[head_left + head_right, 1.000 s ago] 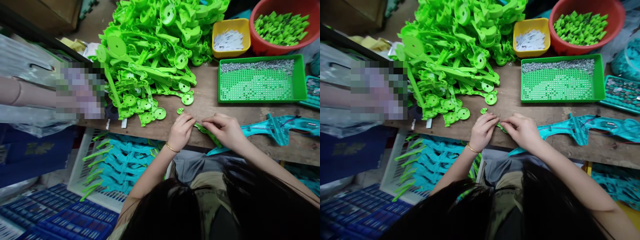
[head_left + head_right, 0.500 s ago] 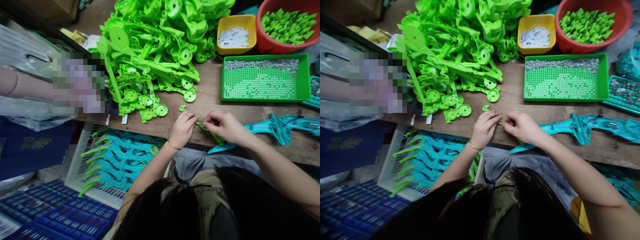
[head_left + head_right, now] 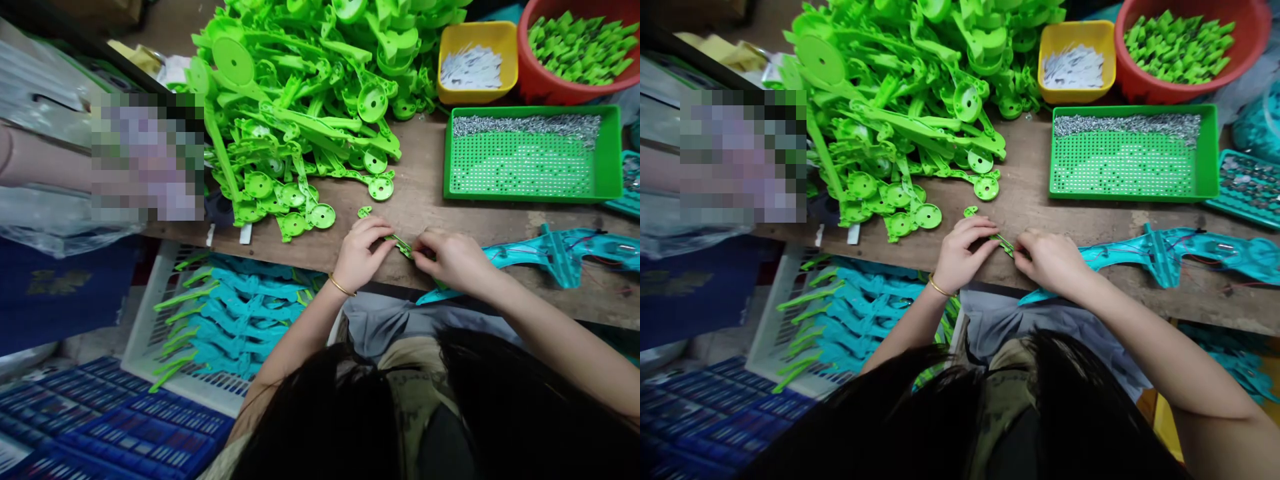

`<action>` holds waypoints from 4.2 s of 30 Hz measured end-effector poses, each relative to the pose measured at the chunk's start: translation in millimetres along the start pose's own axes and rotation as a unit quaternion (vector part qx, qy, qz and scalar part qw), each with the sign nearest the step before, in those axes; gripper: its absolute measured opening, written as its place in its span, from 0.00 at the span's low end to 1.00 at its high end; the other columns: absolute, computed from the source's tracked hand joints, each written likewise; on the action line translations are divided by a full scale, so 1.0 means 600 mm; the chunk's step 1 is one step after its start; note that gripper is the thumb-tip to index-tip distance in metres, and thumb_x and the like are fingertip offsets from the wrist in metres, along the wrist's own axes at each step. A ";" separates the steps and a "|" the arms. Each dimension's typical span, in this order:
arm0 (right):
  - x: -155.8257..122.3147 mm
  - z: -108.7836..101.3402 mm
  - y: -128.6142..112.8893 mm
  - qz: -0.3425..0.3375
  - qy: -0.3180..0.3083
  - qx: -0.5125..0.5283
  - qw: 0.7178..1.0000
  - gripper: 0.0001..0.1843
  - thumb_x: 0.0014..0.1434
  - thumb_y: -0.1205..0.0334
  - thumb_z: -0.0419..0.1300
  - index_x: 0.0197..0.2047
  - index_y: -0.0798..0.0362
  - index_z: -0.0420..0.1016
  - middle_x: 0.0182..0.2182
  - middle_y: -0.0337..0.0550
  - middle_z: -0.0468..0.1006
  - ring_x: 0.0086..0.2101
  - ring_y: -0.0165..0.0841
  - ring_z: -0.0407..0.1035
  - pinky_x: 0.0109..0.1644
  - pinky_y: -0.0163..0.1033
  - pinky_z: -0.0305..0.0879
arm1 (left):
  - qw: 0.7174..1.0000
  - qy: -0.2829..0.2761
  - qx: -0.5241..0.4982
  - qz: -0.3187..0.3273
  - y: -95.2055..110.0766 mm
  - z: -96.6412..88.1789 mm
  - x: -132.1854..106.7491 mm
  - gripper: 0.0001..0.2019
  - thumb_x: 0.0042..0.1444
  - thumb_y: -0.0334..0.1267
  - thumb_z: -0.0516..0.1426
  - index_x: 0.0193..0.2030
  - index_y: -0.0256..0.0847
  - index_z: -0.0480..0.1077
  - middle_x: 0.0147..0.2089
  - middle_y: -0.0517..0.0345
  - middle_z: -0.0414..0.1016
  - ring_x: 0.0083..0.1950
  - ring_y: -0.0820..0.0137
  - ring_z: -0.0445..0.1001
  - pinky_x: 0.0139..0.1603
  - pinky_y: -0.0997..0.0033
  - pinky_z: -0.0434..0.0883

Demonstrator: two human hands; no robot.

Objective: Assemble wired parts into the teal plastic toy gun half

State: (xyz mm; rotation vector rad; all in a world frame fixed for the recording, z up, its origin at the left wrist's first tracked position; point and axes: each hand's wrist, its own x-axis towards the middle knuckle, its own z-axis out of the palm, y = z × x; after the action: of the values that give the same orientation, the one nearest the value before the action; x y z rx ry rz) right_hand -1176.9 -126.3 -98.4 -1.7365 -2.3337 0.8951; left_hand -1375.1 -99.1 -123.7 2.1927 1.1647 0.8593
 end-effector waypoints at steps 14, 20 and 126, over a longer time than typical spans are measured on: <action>0.006 -0.005 -0.014 0.027 -0.053 -0.049 0.997 0.14 0.63 0.57 0.50 0.39 0.52 0.75 0.32 0.46 0.79 0.31 0.37 0.72 0.31 0.38 0.51 | 0.995 -0.033 0.075 -0.063 0.007 -0.004 -0.005 0.04 0.56 0.38 0.62 0.33 0.41 0.75 0.38 0.59 0.76 0.45 0.68 0.72 0.52 0.63 0.64; 0.014 -0.013 -0.015 0.022 -0.071 -0.087 0.993 0.16 0.64 0.57 0.47 0.38 0.52 0.74 0.37 0.49 0.79 0.35 0.40 0.73 0.31 0.39 0.51 | 0.995 -0.023 0.073 -0.057 0.004 -0.002 -0.006 0.04 0.55 0.39 0.62 0.32 0.41 0.75 0.38 0.59 0.76 0.45 0.68 0.72 0.52 0.63 0.64; -0.109 -0.042 0.151 0.017 0.072 -0.102 0.992 0.12 0.63 0.58 0.53 0.36 0.53 0.75 0.37 0.45 0.78 0.41 0.38 0.65 0.46 0.44 0.49 | 0.973 -0.155 0.142 0.094 0.136 0.146 -0.007 0.23 0.58 0.52 0.56 0.52 0.37 0.72 0.50 0.46 0.71 0.51 0.59 0.67 0.55 0.56 0.66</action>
State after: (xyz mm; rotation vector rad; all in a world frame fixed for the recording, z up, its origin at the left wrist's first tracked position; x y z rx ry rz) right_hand -1067.6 -159.4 -106.3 -1.8522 -2.3784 0.5291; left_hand -1269.7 -156.0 -127.7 2.5885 0.9863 0.4146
